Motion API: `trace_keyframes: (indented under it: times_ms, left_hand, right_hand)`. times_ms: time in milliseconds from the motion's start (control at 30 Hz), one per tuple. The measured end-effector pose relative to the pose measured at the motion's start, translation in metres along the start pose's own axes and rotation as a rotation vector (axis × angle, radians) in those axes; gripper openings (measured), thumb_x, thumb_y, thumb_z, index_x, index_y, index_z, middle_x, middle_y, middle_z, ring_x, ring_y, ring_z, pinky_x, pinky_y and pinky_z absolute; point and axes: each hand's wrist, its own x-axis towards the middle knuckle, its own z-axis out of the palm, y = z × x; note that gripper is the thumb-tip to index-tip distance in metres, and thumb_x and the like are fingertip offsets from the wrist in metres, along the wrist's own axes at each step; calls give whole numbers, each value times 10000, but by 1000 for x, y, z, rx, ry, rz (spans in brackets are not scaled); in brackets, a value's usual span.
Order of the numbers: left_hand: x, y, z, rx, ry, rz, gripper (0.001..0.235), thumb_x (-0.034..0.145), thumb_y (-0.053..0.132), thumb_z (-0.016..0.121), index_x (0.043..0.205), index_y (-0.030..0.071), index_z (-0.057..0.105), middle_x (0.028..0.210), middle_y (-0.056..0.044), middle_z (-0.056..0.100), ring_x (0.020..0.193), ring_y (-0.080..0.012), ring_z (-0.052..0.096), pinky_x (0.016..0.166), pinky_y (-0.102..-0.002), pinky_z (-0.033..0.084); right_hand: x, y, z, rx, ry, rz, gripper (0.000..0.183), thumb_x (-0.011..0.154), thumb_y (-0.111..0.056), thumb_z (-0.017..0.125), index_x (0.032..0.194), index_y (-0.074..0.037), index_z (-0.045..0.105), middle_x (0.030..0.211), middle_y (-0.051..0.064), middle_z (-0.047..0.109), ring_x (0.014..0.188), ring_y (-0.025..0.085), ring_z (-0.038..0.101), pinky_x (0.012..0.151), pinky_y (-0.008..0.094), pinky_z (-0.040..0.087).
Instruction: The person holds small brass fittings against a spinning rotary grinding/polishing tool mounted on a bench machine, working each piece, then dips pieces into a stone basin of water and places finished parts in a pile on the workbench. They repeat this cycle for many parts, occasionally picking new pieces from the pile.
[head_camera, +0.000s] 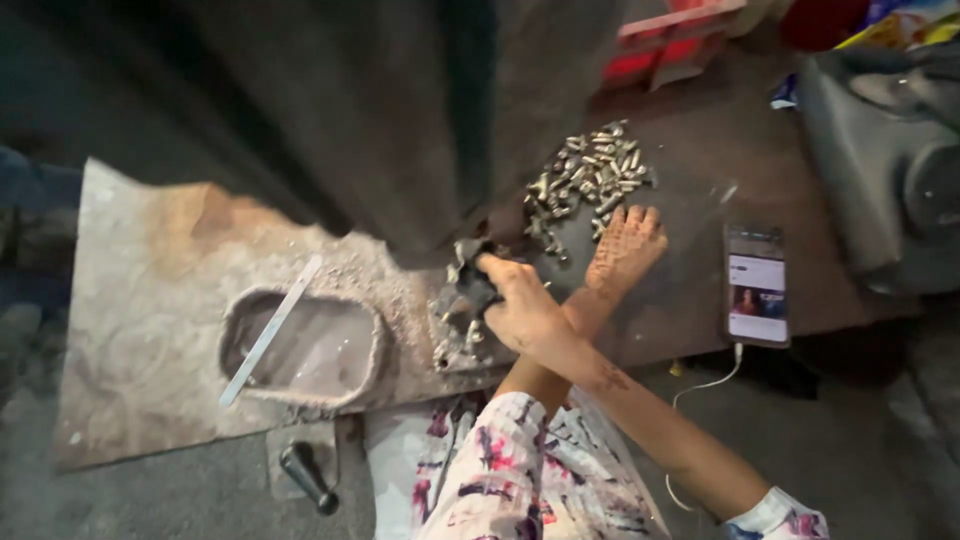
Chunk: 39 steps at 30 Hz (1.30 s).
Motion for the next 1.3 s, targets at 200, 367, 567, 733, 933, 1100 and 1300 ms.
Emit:
trace_keyframes:
  times_ms: [200,367,567,733,933,1100,1300]
  left_hand:
    - [-48,-17,-24,167,17,192,380,979,96,539,1356,50,561,1268,-102,573,1261,-305,602,941,-401,537]
    - [-173,13,-199,-424,-246,-244,273,816,9,701,1082,56,744,999,-188,682,949,-394,665,827,-468,537]
    - [-196,-54,-357,-6,119,-391,131,870,22,689,983,65,741,1009,-107,698,894,-322,704,776,-398,561]
    - [-202,-107,-373,190,15,-414,209,853,-14,633,1025,54,732,1053,-123,693,902,-350,686,775,-437,543]
    - [-198,-130,-351,361,-303,-333,151,767,-9,641,908,39,660,1001,-160,639,1004,-366,652,797,-470,547]
    - [-183,-137,-369,282,-341,-186,107,808,64,672,887,-5,655,924,-211,642,924,-401,644,782,-496,527]
    - [-165,-153,-405,-192,-416,-472,167,791,82,743,945,39,795,907,-134,785,818,-240,769,780,-347,585]
  right_hand:
    - [2,36,-3,-73,63,15,564,714,13,578,1275,-6,638,1255,242,681,1245,360,623,1090,401,474]
    - [-36,115,38,176,186,-143,654,854,-20,561,1494,-1,429,1474,224,446,1374,342,458,1168,409,356]
    - [-30,73,50,869,131,-289,360,1023,19,514,1348,-137,493,1483,137,470,1167,297,649,1036,477,533]
    - [-31,-9,11,972,-25,-332,400,1014,-39,518,1362,-218,432,1470,157,485,1249,276,602,1106,471,509]
    - [-31,16,18,1003,73,-103,252,1108,-9,522,1346,-92,520,1292,145,600,1073,256,647,979,397,553]
    - [-20,-27,7,1000,106,-56,260,1101,-16,531,1337,-30,639,1183,108,663,977,185,655,866,365,568]
    - [-18,-26,7,866,44,-181,298,1091,2,530,1363,-68,630,1223,107,682,970,175,687,788,318,580]
